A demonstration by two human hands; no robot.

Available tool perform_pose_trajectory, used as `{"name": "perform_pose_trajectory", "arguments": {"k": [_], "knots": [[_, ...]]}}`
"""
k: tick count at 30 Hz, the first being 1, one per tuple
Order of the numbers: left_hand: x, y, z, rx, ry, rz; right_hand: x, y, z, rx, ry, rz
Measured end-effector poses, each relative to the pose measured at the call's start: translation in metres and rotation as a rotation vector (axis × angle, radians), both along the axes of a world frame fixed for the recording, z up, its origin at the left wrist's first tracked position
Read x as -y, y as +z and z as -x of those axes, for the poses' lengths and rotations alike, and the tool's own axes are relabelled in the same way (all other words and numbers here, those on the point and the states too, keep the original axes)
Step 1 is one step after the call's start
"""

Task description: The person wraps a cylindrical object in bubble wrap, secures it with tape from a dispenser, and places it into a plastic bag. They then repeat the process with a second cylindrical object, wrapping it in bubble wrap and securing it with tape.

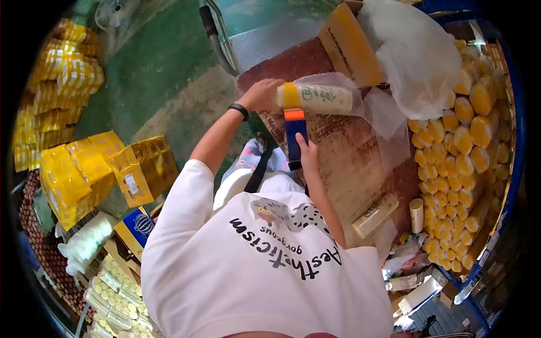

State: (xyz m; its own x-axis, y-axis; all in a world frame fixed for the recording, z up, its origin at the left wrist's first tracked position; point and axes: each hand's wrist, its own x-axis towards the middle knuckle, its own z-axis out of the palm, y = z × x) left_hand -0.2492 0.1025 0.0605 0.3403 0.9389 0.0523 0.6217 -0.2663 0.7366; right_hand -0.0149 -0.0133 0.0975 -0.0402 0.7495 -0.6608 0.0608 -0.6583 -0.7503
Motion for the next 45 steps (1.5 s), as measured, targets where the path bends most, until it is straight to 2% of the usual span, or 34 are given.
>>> {"name": "perform_pose_trajectory", "arguments": {"k": [4,5,7,10,11,14,18,20,22,23,25,26,29,30,34,39,42,45], "knots": [[0.016,-0.006,-0.006,0.002,-0.059,-0.056,0.014,-0.03,-0.023,0.028,-0.033,-0.096],[0.03,0.003,-0.014,-0.015,-0.002,0.034,0.024,-0.026,-0.031,0.038,-0.01,-0.106],[0.058,-0.01,-0.023,-0.013,-0.001,0.046,0.042,-0.01,-0.043,0.062,0.038,-0.123],[0.084,0.005,-0.025,-0.051,0.028,0.078,0.039,0.038,-0.04,0.002,0.048,0.034],[0.085,0.004,-0.021,-0.007,0.022,0.059,0.037,0.04,-0.039,-0.007,0.061,0.043],[0.071,0.001,0.004,0.082,-0.036,0.018,0.008,0.034,-0.031,-0.02,0.125,-0.016],[0.064,0.039,0.006,-0.105,-0.07,-0.061,-0.041,0.049,0.005,-0.004,0.118,-0.128],[0.056,0.023,-0.003,-0.106,0.016,-0.093,-0.065,0.042,0.021,-0.016,0.123,-0.182],[0.039,0.009,-0.007,-0.187,0.088,-0.207,-0.08,0.047,0.028,-0.007,0.157,-0.14],[0.034,0.005,-0.006,-0.186,0.092,-0.181,-0.082,0.048,0.03,-0.012,0.155,-0.133],[0.027,-0.004,-0.005,-0.178,0.106,-0.128,-0.079,0.043,0.033,-0.022,0.12,-0.096],[0.027,-0.008,-0.005,-0.174,0.118,-0.206,-0.077,0.041,0.035,-0.027,0.103,-0.077],[0.022,-0.009,-0.003,-0.11,0.151,-0.207,-0.05,0.046,0.032,-0.068,0.038,-0.108],[0.018,-0.007,0.001,-0.083,0.136,-0.168,-0.035,0.033,0.026,-0.03,0.013,-0.144],[0.003,-0.007,0.009,-0.038,0.07,-0.098,0.005,0.012,0.006,-0.107,0.006,0.017],[0.01,0.003,0.004,-0.056,0.022,-0.105,-0.002,-0.002,0.005,-0.029,0.039,-0.016],[0.032,0.003,0.002,-0.086,-0.054,-0.022,0.021,-0.024,-0.023,0.019,0.068,-0.048],[0.059,0.013,-0.002,-0.167,-0.1,0.017,0.033,-0.012,-0.035,0.232,0.112,-0.055]]}}
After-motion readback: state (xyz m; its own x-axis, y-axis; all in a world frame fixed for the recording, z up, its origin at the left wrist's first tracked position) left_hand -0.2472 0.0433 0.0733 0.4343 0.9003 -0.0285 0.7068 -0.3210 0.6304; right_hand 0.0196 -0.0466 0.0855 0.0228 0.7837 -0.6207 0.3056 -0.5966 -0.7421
